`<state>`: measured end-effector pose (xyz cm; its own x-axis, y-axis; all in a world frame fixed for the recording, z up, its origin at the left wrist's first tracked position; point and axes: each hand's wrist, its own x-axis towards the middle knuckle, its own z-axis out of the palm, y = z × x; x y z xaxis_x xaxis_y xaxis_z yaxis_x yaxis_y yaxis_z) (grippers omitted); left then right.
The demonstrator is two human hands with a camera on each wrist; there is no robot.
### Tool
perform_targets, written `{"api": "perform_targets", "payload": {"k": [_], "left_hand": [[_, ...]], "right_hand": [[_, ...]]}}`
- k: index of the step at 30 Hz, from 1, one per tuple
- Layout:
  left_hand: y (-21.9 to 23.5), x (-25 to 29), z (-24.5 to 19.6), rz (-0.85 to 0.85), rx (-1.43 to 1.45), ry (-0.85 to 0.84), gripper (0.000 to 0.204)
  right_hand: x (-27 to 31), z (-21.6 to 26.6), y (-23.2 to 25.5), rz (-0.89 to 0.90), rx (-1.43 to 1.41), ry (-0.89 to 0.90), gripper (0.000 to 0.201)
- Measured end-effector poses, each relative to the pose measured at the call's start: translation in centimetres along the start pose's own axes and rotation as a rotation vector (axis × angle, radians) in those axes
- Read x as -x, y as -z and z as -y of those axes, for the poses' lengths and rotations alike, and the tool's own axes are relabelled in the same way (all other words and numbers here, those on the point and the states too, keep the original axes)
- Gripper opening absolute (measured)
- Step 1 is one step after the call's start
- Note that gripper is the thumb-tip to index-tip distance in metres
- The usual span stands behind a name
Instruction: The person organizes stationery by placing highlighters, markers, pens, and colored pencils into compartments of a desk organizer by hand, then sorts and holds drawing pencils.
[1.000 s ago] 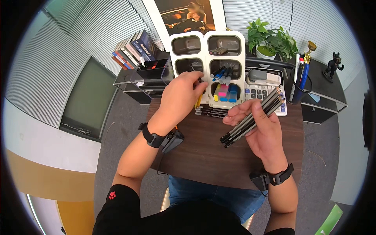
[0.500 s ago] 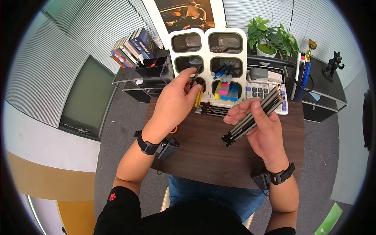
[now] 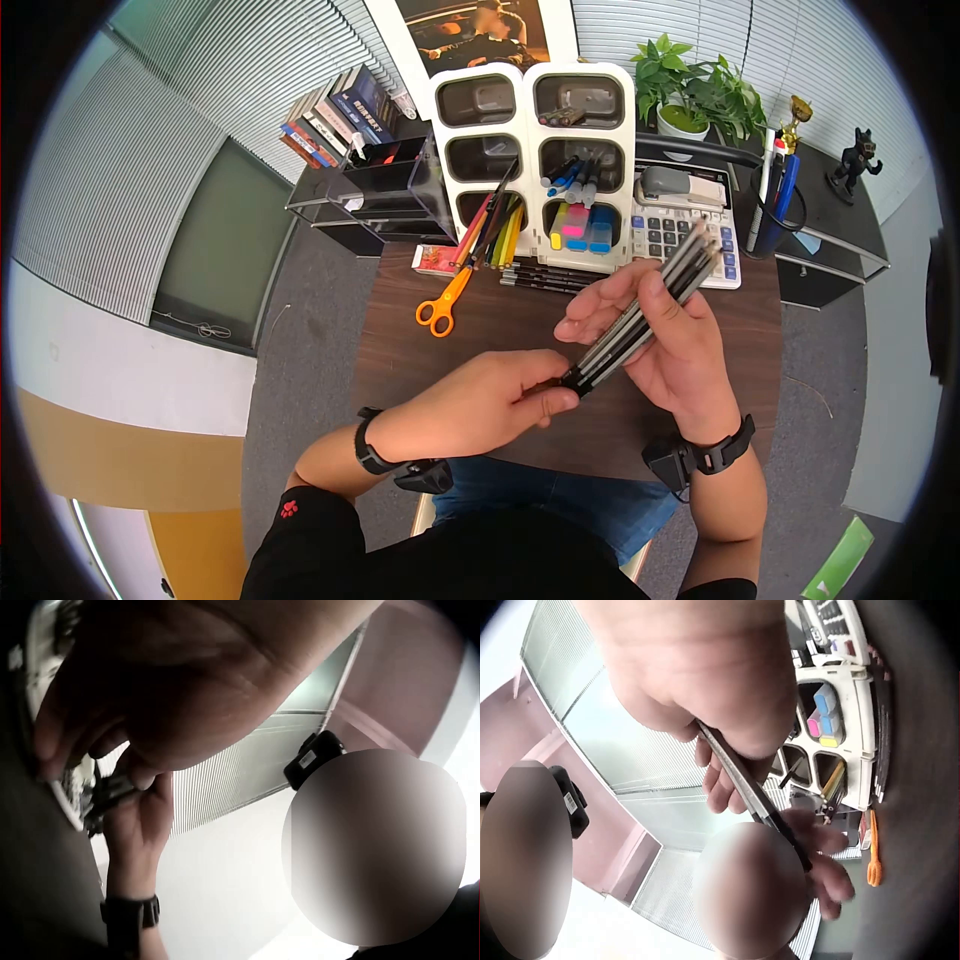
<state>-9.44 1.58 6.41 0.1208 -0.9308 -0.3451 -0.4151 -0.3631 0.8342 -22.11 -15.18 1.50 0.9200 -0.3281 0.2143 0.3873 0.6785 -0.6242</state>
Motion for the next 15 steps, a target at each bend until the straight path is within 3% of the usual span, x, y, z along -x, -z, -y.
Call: {"api": "perform_targets", "payload": {"k": [4,6,8,10,12,15], "left_hand": [[-0.4,0.1,1.1,-0.091,0.039,-0.066,0.018],[0.3,0.6,1.1,-0.272,-0.124,-0.131,0.017],[1.1,1.1,1.0,-0.313,-0.188,-0.148,0.017],[1.7,1.7,1.4,-0.478,-0.102,-0.126,0.017],[3.0,2.5,2.1,-0.651,-0.203,-0.136,0.021],[4.6,3.6,2.0,-0.884,0.064,-0.025,0.025]], "right_hand": [[0.0,0.0,0.2,-0.015,0.088,-0.017,0.040],[0.0,0.2,0.0,-0.027,0.067,0.016,0.042],[-0.1,0.4,-0.2,-0.039,0.044,0.047,0.044],[-0.4,0.6,-0.3,-0.152,0.077,0.156,0.046],[-0.6,0.8,0.2,-0.154,0.053,0.193,0.045],[-0.7,1.1,0.6,-0.241,-0.052,0.285,0.044]]}}
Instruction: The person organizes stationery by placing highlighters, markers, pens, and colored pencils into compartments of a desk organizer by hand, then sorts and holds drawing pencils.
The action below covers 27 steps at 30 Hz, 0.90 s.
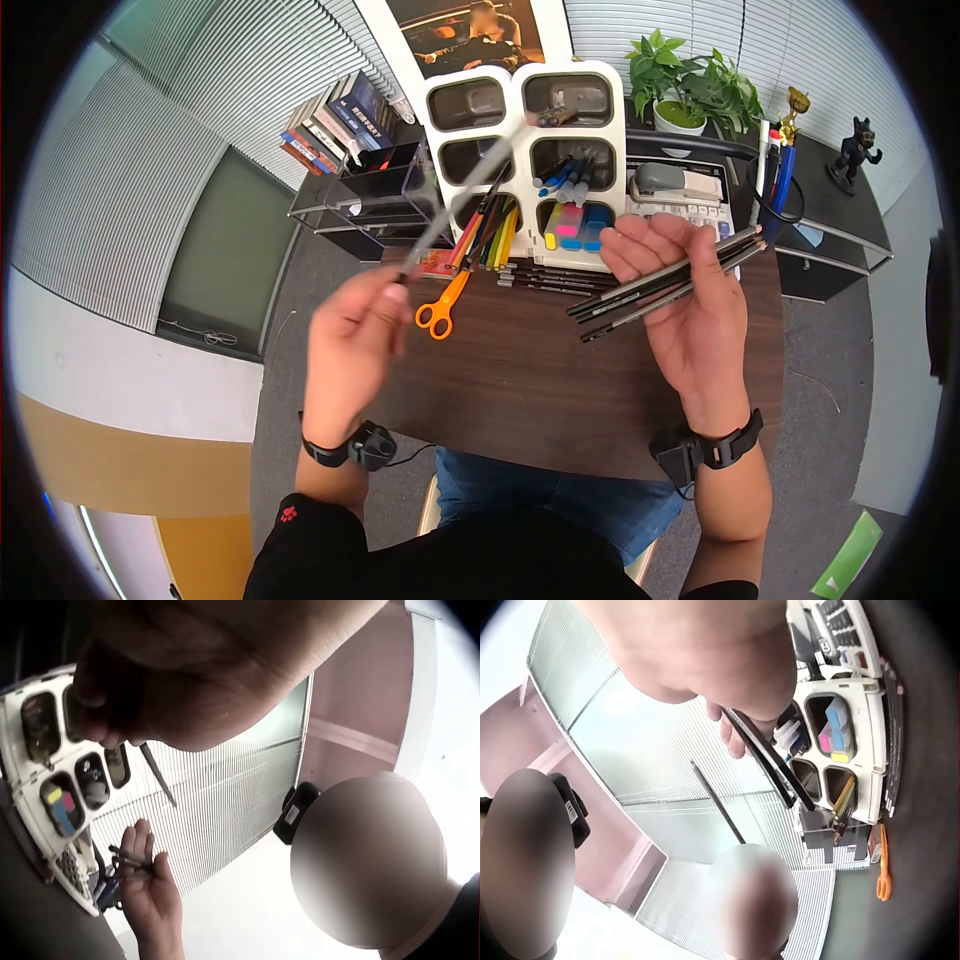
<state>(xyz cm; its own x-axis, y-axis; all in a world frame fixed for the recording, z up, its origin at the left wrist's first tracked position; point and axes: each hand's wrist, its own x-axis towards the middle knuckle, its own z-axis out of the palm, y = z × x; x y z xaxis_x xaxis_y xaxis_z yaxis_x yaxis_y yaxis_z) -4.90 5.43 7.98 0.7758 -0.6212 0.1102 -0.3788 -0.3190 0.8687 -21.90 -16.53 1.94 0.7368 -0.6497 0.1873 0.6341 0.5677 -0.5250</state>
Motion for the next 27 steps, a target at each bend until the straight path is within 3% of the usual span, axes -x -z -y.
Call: {"api": "perform_targets", "payload": {"k": [3,6,14,27], "left_hand": [[0.8,-0.9,0.8,-0.089,0.010,0.012,0.027],[0.8,-1.3,1.6,-0.164,-0.125,-0.103,0.029],[-0.7,-2.4,0.5,-0.062,-0.362,-0.107,0.033],[-3.9,-7.1,1.1,0.017,-0.273,-0.151,0.028]], "right_hand": [[-0.1,0.1,0.1,-0.016,0.041,-0.006,0.043],[0.1,-0.2,-0.1,0.010,0.084,-0.033,0.043],[0.0,-0.2,0.0,0.015,0.080,-0.062,0.042],[0.2,-0.4,0.1,0.033,0.105,-0.068,0.040]]}}
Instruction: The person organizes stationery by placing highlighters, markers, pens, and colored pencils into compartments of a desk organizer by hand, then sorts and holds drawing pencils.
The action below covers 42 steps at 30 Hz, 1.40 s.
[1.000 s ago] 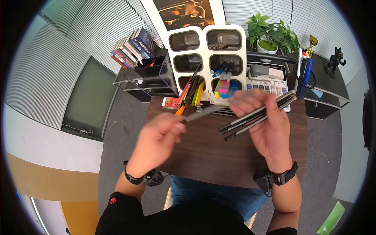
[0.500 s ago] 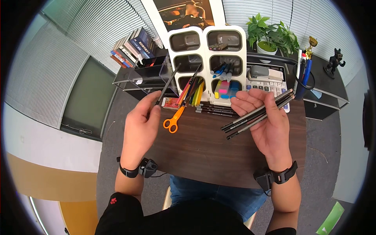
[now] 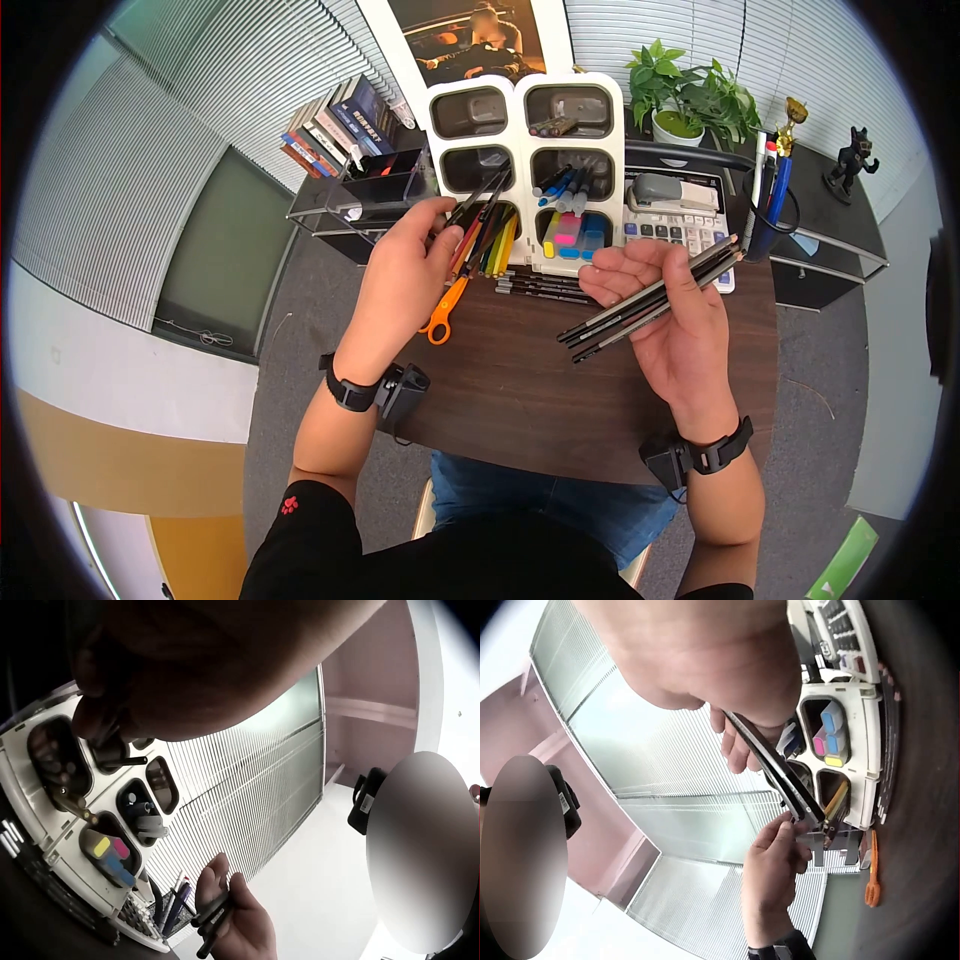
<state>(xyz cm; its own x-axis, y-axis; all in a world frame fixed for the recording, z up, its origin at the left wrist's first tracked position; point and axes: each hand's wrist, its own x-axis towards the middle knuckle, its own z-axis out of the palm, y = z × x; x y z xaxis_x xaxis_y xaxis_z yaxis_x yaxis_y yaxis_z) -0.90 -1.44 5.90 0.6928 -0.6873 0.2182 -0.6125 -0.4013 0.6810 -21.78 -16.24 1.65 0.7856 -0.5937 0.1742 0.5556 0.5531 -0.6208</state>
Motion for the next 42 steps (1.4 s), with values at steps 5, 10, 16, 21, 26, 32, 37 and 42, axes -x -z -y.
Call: {"api": "perform_targets", "payload": {"k": [5,10,16,21,26,32,37,42], "left_hand": [[-0.4,-0.7,-0.2,0.032,0.084,-0.015,0.025],[-0.5,-0.6,-0.4,0.045,0.110,-0.020,0.024],[-0.4,-0.3,-0.9,0.058,0.137,-0.012,0.023],[-0.6,-0.7,-0.6,0.083,0.177,0.013,0.023],[-0.7,-0.5,0.4,-0.027,0.135,-0.105,0.032],[1.2,2.1,-1.0,-0.068,0.143,-0.016,0.030],[0.2,7.0,-3.2,0.371,0.131,-0.163,0.032],[-1.7,8.6,-3.5,0.622,0.126,-0.183,0.028]], "right_hand": [[0.1,-0.1,-0.2,0.000,0.006,-0.010,0.040],[0.1,-0.2,0.0,0.010,0.014,-0.019,0.040],[0.1,-0.3,0.0,0.027,0.034,-0.018,0.041],[0.1,-0.4,0.0,0.028,0.039,-0.024,0.039],[0.1,-0.4,0.0,0.026,0.037,-0.032,0.039],[0.2,-0.3,-0.1,0.046,0.053,-0.046,0.041],[0.5,-0.4,-0.5,0.110,0.013,-0.118,0.045],[0.8,-0.4,-0.6,0.231,-0.006,-0.192,0.049]]}}
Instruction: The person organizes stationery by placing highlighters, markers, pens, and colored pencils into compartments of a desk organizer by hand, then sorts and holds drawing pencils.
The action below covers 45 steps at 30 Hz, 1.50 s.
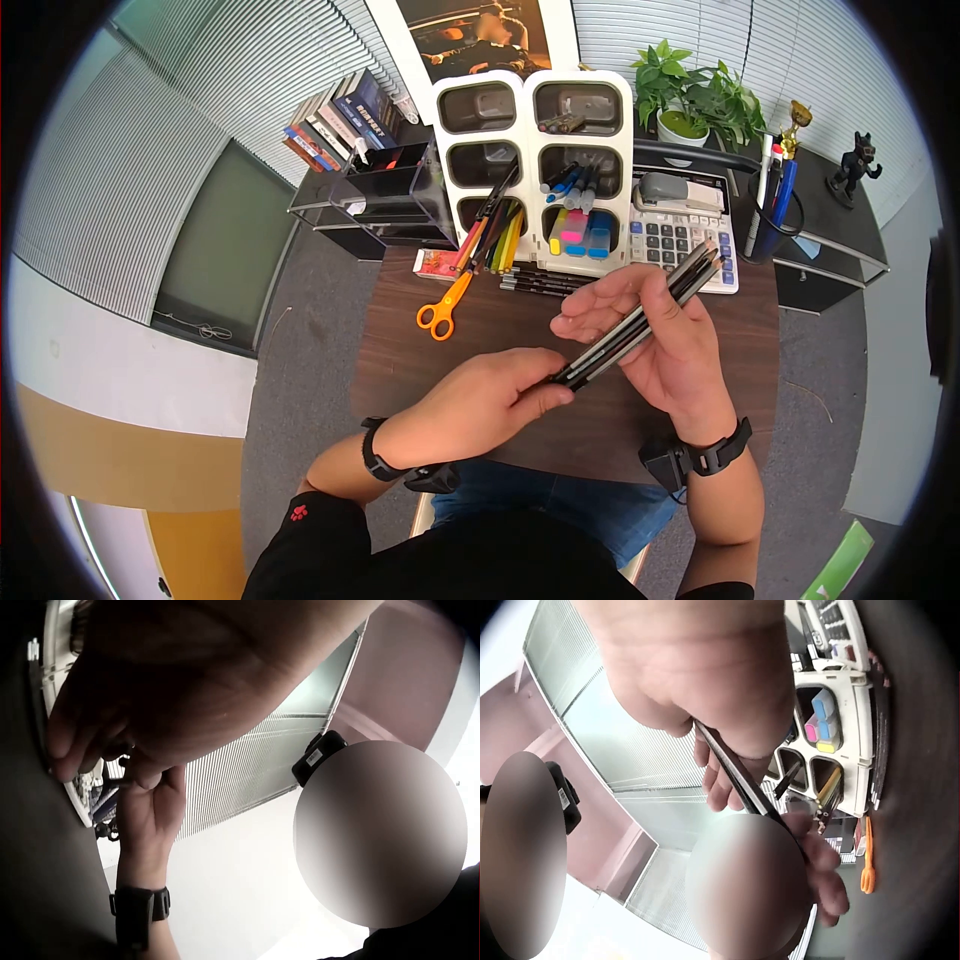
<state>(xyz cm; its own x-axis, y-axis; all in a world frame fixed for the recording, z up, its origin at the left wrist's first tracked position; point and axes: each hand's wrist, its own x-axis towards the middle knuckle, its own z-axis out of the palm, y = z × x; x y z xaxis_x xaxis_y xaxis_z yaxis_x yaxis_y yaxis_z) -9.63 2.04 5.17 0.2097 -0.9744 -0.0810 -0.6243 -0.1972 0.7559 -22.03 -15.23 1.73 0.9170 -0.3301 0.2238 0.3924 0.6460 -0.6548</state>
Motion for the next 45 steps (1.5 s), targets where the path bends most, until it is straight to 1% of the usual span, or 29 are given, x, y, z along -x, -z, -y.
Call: {"api": "perform_targets", "payload": {"k": [2,3,4,5,6,8,9,10,12,13,14,17,19,23,25,28,32,34,37,40,43,45], "left_hand": [[-0.1,0.0,0.4,0.006,0.080,0.057,0.021],[0.2,0.1,0.2,0.005,0.078,0.057,0.021],[0.5,0.3,-0.2,-0.041,0.102,0.092,0.019],[0.9,0.5,-0.3,-0.088,0.126,0.126,0.018],[1.1,0.7,-0.2,-0.087,0.123,0.125,0.018],[1.7,1.4,0.2,-0.244,0.057,0.130,0.018],[2.4,1.8,0.3,-0.299,-0.030,0.077,0.020],[2.7,2.2,1.6,-0.403,-0.075,0.058,0.020],[3.9,2.6,2.6,-0.561,-0.011,0.080,0.021],[4.7,2.8,2.4,-0.608,0.115,0.189,0.021],[5.5,2.9,2.2,-0.655,0.242,0.297,0.022],[6.9,2.9,3.1,-0.712,0.214,0.274,0.025],[7.0,2.8,3.6,-0.762,0.164,0.276,0.027],[6.6,1.8,3.9,-0.753,0.082,0.299,0.027],[6.6,0.8,4.4,-0.726,-0.047,0.269,0.027],[6.7,-0.7,4.6,-0.717,-0.102,0.255,0.027],[6.6,-2.7,4.3,-0.683,0.011,0.271,0.028],[6.6,-3.8,4.6,-0.674,-0.012,0.195,0.027],[6.7,-4.8,5.2,-0.661,-0.071,0.156,0.027],[6.7,-5.3,4.6,-0.655,-0.027,0.135,0.025],[6.7,-5.5,4.4,-0.627,0.015,0.177,0.025],[6.7,-5.6,4.3,-0.624,0.026,0.174,0.025]], "right_hand": [[0.0,0.0,0.0,-0.010,0.020,0.020,0.049],[-0.1,0.0,0.0,-0.020,0.038,0.040,0.049],[-0.1,0.0,0.1,-0.018,0.037,0.042,0.049],[-0.1,0.0,0.1,-0.056,0.014,0.064,0.050],[-0.2,0.1,0.2,-0.094,-0.009,0.085,0.051],[-0.2,0.5,0.8,-0.109,-0.032,0.121,0.051],[-0.2,0.7,1.0,-0.125,-0.054,0.156,0.051],[-0.2,0.7,1.1,-0.129,-0.053,0.156,0.051],[-0.4,0.9,1.2,-0.196,-0.109,0.271,0.049],[-0.5,1.1,0.9,-0.234,-0.090,0.276,0.047],[-0.5,1.1,1.0,-0.233,-0.089,0.276,0.047],[-0.5,0.8,1.1,-0.187,-0.067,0.264,0.046],[-0.5,0.6,0.8,-0.168,-0.038,0.215,0.046],[-0.5,0.6,0.9,-0.162,-0.020,0.181,0.046],[-0.5,0.6,0.9,-0.161,0.002,0.184,0.046],[-0.5,0.6,0.9,-0.163,-0.002,0.179,0.045],[-0.5,0.5,1.0,-0.172,-0.003,0.170,0.045],[-0.4,0.5,1.0,-0.155,-0.001,0.163,0.045],[-0.4,0.5,0.8,-0.167,0.019,0.144,0.046],[-0.4,0.5,0.7,-0.161,0.048,0.128,0.047],[-0.3,0.6,0.4,-0.151,0.060,0.112,0.049],[-0.3,0.6,0.4,-0.150,0.061,0.107,0.049]]}}
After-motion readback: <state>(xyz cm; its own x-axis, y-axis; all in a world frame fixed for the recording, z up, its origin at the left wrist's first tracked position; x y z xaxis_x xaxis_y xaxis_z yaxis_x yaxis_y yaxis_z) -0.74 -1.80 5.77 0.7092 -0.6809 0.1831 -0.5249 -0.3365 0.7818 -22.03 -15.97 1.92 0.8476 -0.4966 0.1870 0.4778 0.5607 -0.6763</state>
